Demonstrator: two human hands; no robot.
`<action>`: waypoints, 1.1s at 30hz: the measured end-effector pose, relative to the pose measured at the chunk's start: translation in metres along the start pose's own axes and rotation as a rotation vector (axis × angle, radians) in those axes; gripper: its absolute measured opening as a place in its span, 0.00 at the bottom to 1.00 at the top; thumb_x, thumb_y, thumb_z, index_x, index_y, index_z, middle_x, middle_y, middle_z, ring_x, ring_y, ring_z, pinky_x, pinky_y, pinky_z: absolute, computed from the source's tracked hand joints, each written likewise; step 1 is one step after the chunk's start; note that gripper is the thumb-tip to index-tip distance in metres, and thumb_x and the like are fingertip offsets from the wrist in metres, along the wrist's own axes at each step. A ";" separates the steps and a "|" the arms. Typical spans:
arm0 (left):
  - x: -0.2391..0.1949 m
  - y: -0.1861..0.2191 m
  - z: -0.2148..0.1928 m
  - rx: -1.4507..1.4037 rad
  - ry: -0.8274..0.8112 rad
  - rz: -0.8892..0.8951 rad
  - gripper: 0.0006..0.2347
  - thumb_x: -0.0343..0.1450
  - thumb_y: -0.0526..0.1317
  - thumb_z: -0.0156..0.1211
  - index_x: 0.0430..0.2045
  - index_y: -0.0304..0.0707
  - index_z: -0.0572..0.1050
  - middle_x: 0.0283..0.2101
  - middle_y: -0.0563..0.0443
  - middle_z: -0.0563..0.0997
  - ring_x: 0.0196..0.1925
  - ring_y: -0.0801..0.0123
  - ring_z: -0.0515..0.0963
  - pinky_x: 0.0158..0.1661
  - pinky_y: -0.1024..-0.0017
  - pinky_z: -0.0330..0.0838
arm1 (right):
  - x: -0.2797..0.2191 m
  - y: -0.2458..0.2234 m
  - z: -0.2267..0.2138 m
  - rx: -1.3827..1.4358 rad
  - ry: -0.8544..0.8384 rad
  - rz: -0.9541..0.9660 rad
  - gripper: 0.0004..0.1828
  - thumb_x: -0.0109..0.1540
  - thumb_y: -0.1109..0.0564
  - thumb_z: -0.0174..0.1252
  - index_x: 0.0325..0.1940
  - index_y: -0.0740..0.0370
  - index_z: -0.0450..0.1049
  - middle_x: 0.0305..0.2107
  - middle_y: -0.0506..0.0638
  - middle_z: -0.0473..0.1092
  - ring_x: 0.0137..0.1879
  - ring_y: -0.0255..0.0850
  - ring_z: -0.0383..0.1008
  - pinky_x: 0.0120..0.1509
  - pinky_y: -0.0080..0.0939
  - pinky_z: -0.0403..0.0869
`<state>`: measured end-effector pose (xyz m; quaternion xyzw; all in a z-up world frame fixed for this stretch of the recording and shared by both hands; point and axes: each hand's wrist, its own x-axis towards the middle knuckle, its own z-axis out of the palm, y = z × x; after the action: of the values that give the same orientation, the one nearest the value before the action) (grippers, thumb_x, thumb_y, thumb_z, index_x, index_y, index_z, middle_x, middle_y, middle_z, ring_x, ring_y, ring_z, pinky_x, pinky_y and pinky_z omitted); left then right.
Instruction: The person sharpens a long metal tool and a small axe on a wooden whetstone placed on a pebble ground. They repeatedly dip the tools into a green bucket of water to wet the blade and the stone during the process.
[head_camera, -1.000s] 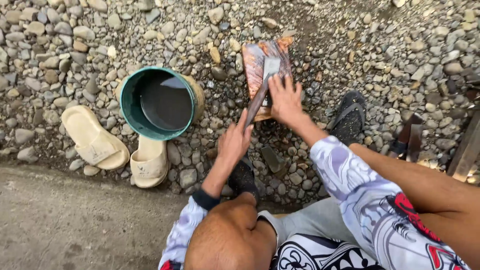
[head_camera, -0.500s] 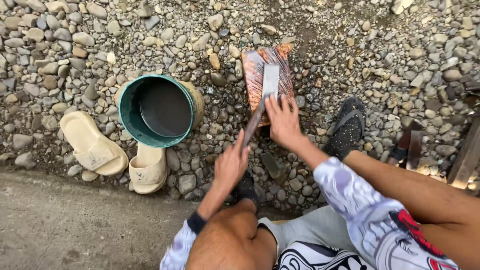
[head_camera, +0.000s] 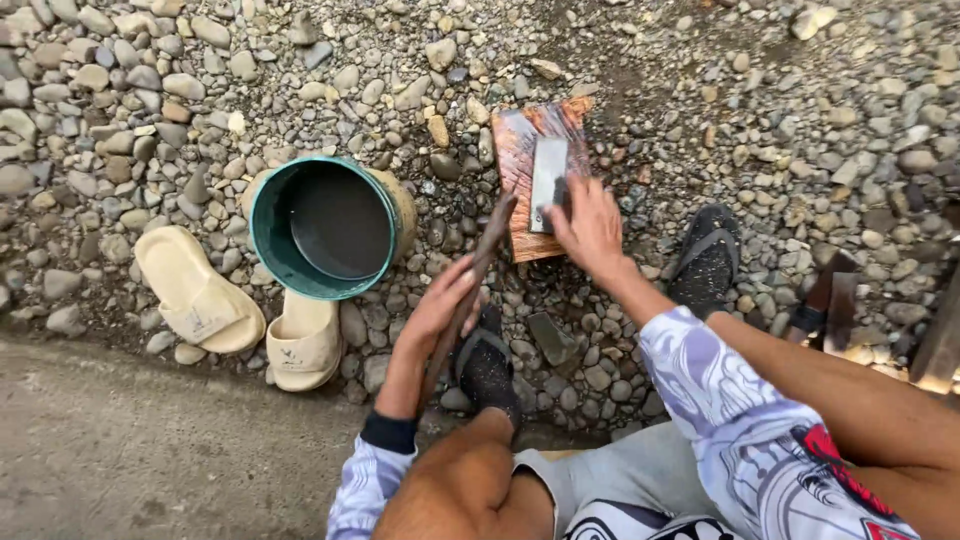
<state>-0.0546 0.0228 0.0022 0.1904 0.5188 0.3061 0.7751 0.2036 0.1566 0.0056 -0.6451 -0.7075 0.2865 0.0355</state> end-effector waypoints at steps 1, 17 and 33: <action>-0.004 -0.024 -0.013 0.004 0.011 -0.004 0.30 0.73 0.52 0.53 0.71 0.48 0.56 0.28 0.48 0.75 0.22 0.64 0.73 0.22 0.66 0.68 | -0.004 0.001 0.015 0.010 -0.006 -0.004 0.36 0.65 0.43 0.59 0.73 0.59 0.59 0.58 0.63 0.64 0.61 0.59 0.66 0.66 0.60 0.67; -0.026 -0.058 -0.036 -0.592 -0.420 0.005 0.28 0.80 0.54 0.45 0.67 0.27 0.62 0.33 0.40 0.80 0.25 0.66 0.78 0.28 0.72 0.73 | -0.047 -0.006 0.037 -0.060 0.159 -0.123 0.39 0.58 0.41 0.67 0.68 0.61 0.67 0.49 0.61 0.65 0.56 0.56 0.64 0.56 0.57 0.64; -0.004 -0.040 0.045 1.120 0.423 0.286 0.26 0.74 0.52 0.56 0.70 0.62 0.61 0.38 0.36 0.76 0.35 0.40 0.81 0.34 0.48 0.75 | -0.024 0.015 0.056 -0.228 0.155 -0.324 0.34 0.70 0.40 0.52 0.74 0.64 0.64 0.71 0.58 0.59 0.76 0.62 0.53 0.74 0.67 0.52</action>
<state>-0.0037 -0.0085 -0.0021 0.5715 0.7128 0.1189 0.3887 0.1973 0.1143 -0.0403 -0.5428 -0.8250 0.1447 0.0624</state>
